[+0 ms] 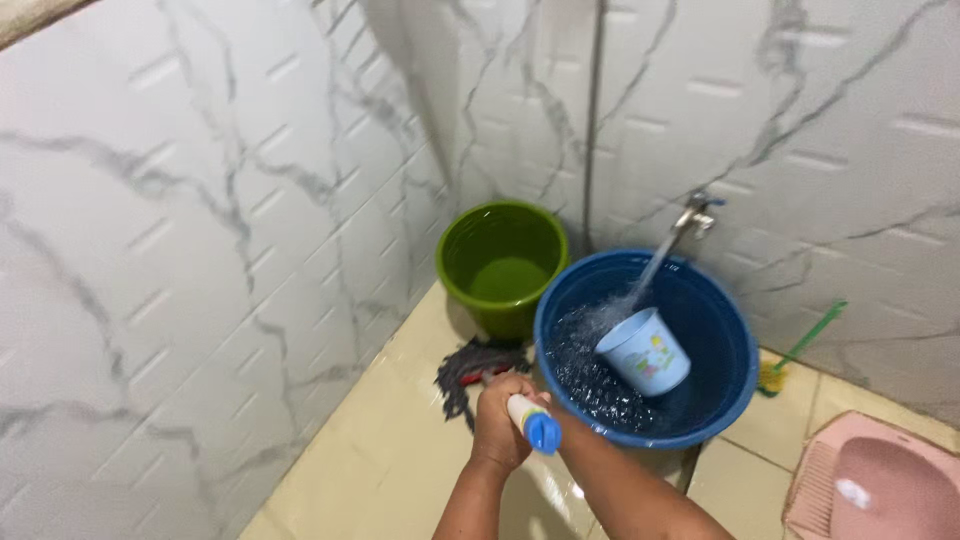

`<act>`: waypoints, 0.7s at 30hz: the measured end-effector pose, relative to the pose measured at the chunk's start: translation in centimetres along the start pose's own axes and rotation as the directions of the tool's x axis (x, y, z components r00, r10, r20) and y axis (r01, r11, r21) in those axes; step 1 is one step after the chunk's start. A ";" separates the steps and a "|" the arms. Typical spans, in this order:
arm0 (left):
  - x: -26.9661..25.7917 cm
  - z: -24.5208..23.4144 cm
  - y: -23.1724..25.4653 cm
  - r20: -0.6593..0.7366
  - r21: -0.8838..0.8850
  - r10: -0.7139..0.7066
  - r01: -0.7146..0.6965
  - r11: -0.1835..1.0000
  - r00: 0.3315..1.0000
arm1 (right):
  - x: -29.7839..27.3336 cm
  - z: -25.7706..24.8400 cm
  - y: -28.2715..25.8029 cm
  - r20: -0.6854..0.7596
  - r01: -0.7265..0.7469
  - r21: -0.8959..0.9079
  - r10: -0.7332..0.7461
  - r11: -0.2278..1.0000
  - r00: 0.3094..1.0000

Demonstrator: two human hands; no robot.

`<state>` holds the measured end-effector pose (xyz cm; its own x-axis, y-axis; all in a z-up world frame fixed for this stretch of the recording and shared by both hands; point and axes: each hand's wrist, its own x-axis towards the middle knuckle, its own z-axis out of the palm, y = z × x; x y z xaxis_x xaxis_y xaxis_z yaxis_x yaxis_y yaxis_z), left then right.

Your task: The person mops the tiled floor of a bathroom, moving a wet mop across the surface and into the corners, then rinses the mop in a blue bucket filled with water.

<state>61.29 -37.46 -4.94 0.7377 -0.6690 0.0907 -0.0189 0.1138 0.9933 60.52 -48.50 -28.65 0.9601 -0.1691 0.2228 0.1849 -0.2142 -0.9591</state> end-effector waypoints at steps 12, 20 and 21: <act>17.1 9.2 1.1 0.210 0.303 -0.111 0.043 0.952 0.971 | 6.0 -13.1 4.8 -0.226 -0.153 -0.180 0.111 0.972 0.968; 29.2 14.7 -2.1 0.238 0.320 -0.132 0.050 0.946 0.962 | 12.1 -21.9 2.8 -0.228 -0.461 0.364 0.557 0.810 0.799; 30.5 15.4 -2.6 0.247 0.311 -0.113 0.032 0.950 0.962 | 12.5 -23.1 1.3 -0.242 -0.447 0.375 0.552 0.812 0.798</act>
<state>73.43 -69.49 -3.65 0.5455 -0.8381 -0.0074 -0.2043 -0.1415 0.9686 67.87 -73.15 -23.12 0.8176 -0.4859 -0.3090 -0.2006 0.2626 -0.9438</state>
